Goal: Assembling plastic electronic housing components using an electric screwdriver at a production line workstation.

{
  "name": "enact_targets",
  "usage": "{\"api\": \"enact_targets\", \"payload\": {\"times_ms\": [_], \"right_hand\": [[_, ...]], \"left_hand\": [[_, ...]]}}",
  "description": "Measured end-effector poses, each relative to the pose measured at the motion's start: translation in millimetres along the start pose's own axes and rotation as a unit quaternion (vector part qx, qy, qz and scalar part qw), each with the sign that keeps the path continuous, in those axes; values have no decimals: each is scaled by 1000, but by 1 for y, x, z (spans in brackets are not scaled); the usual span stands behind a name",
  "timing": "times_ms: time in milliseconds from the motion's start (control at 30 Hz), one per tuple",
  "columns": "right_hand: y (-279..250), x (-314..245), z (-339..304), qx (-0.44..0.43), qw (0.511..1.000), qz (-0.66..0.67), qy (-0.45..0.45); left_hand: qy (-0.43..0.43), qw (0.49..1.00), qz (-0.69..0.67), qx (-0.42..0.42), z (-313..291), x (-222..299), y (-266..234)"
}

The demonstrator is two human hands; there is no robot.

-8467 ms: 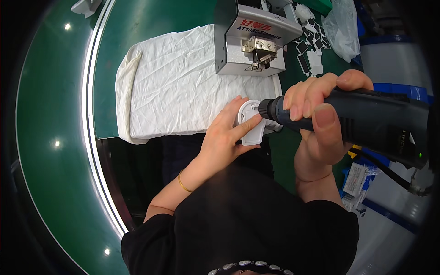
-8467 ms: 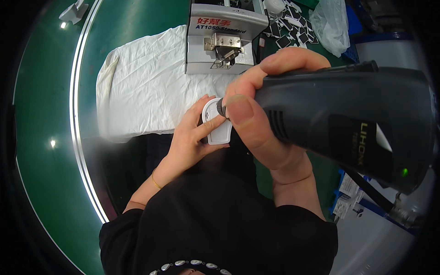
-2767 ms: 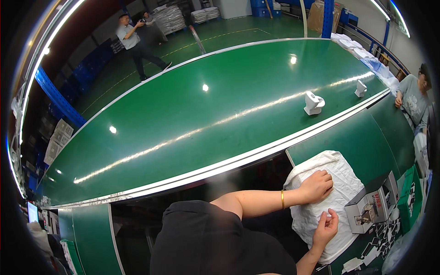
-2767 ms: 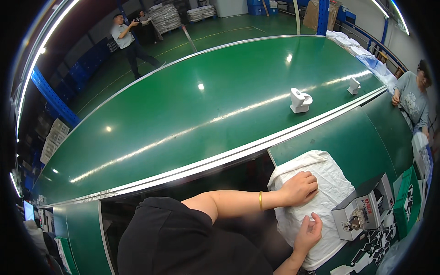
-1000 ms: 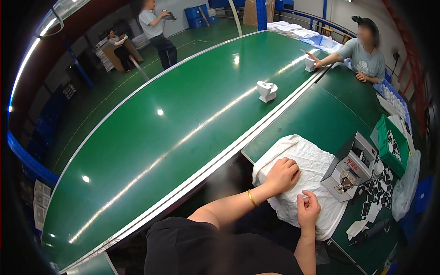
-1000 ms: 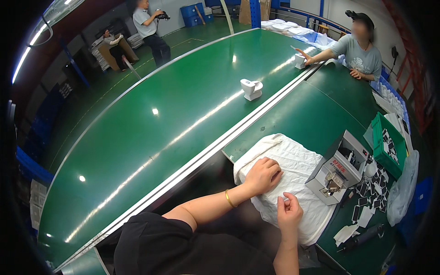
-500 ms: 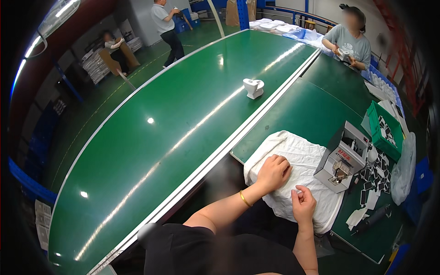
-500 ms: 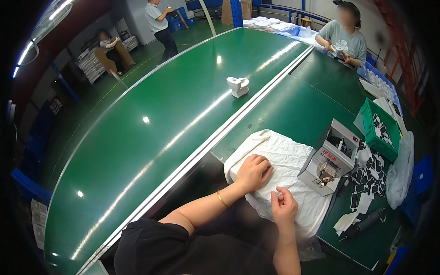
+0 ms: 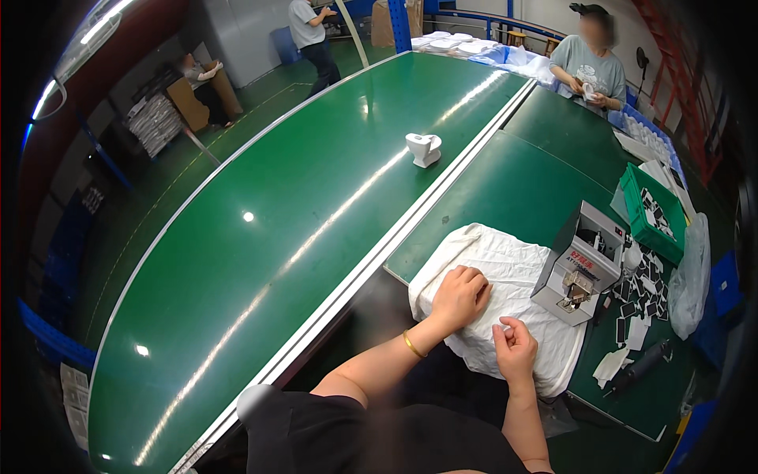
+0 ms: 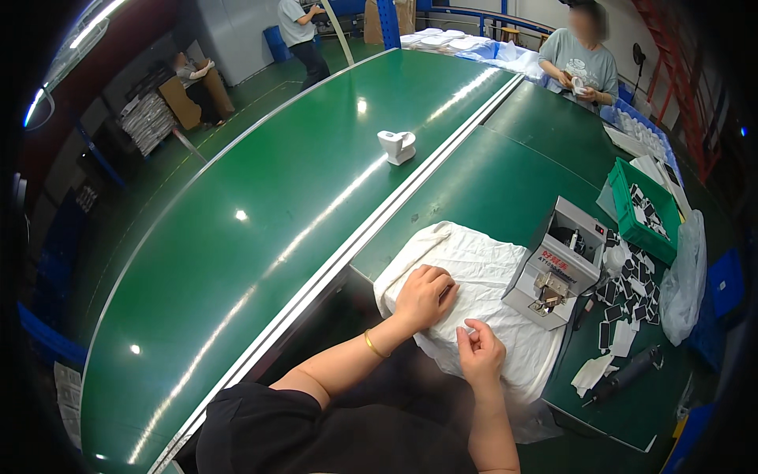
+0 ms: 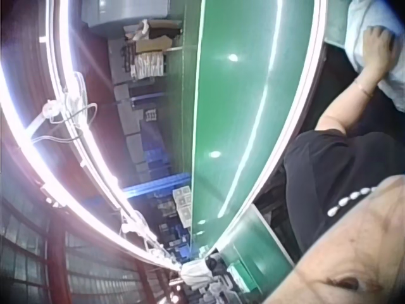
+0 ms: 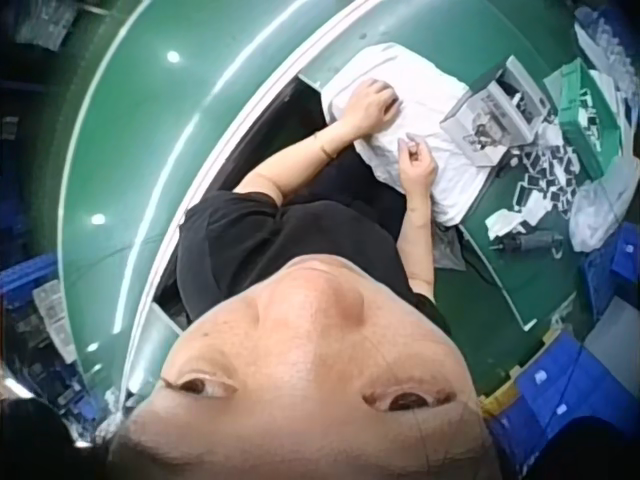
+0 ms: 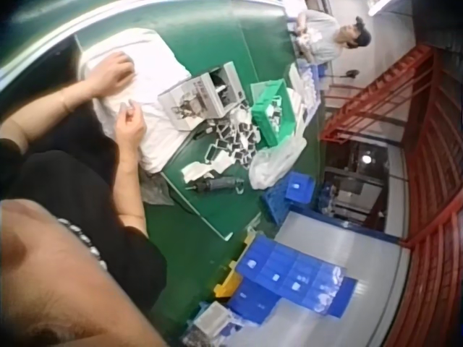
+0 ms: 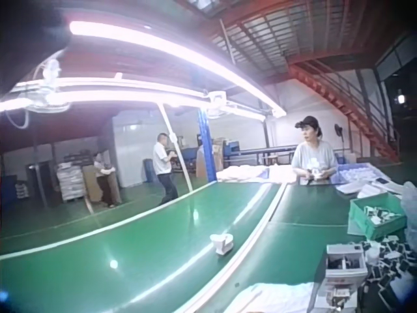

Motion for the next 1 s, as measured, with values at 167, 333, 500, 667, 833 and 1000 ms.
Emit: {"api": "enact_targets", "payload": {"times_ms": [167, 333, 500, 667, 833, 1000], "right_hand": [[0, -4, 2, 4, 1000, -7, -7], [-1, -3, 3, 9, 1000, -7, -2], [-2, -4, 6, 6, 1000, -21, 0], [-3, -5, 8, 8, 1000, -29, -4], [-3, -5, 10, 6, 999, -40, -5], [-1, -2, 11, 6, 999, -43, -8]], "left_hand": [[0, 1000, 0, 1, 1, -1, 1], [5, 1000, 5, 5, 3, 0, 1], [-3, 1000, 8, 5, 4, -1, 3], [-3, 1000, 10, -2, 5, -3, 6], [-2, 1000, 6, 3, 7, -4, 8], [-3, 1000, 3, 5, 7, -7, 9]]}}
Point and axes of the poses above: each hand's wrist, its own z-axis towards the middle knuckle, its own y-axis out of the palm, x = y × z, the point moved 1 cm from there along z, towards the middle knuckle, and after that the axes turned 1 degree about -x, right-handed, at the moved point
